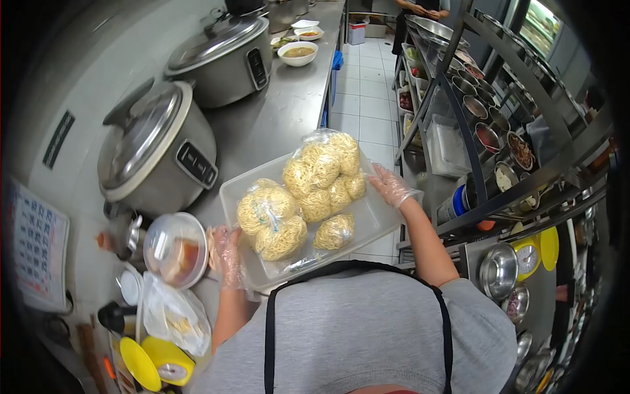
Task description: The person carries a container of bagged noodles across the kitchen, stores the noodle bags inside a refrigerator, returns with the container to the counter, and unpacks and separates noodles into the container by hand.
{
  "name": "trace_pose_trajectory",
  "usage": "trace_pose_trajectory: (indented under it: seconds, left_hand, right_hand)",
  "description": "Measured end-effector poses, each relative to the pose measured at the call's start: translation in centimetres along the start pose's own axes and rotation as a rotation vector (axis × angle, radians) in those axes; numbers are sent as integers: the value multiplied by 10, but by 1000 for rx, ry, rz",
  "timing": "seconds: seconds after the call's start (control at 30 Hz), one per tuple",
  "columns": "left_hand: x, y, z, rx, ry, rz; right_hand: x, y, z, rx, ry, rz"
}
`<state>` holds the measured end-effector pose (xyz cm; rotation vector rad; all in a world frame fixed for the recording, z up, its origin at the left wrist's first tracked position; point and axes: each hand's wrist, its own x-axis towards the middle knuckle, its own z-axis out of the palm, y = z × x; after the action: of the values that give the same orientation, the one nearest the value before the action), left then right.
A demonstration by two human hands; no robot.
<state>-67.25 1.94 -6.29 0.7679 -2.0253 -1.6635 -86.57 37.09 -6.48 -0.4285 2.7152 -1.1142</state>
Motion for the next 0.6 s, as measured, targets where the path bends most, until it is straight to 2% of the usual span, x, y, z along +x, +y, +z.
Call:
trace_pose_trajectory:
  seconds: [0.03, 0.1, 0.13, 0.17, 0.23, 0.27, 0.33, 0.37, 0.43, 0.47, 0.6]
  left_hand:
    - [8, 17, 13, 15, -17, 12]
    - [15, 52, 49, -61, -19, -104]
    - [32, 37, 65, -188, -43, -67]
    - [49, 32, 80, -190, -51, -60]
    - [70, 37, 118, -198, -166, -2]
    - [82, 38, 135, -202, -167, 5]
    - [105, 46, 173, -299, -282, 16]
    - [122, 47, 194, -301, -289, 44]
    - [154, 34, 229, -224, -288, 2]
    - [160, 36, 249, -189, -291, 95]
    - [192, 62, 322, -202, -305, 15]
  right_hand:
    - [2, 0, -9, 15, -9, 46]
    - [15, 20, -19, 42, 35, 53]
    - [21, 32, -26, 50, 61, 51]
    - [29, 47, -31, 51, 71, 52]
    - [47, 88, -42, 327, 87, 4]
    - [57, 105, -46, 325, 94, -2]
    - [76, 133, -57, 137, 222, 182]
    - [90, 141, -70, 144, 245, 167]
    - [109, 149, -93, 193, 281, 293]
    - [120, 164, -105, 219, 289, 297]
    - [182, 205, -147, 262, 414, 219]
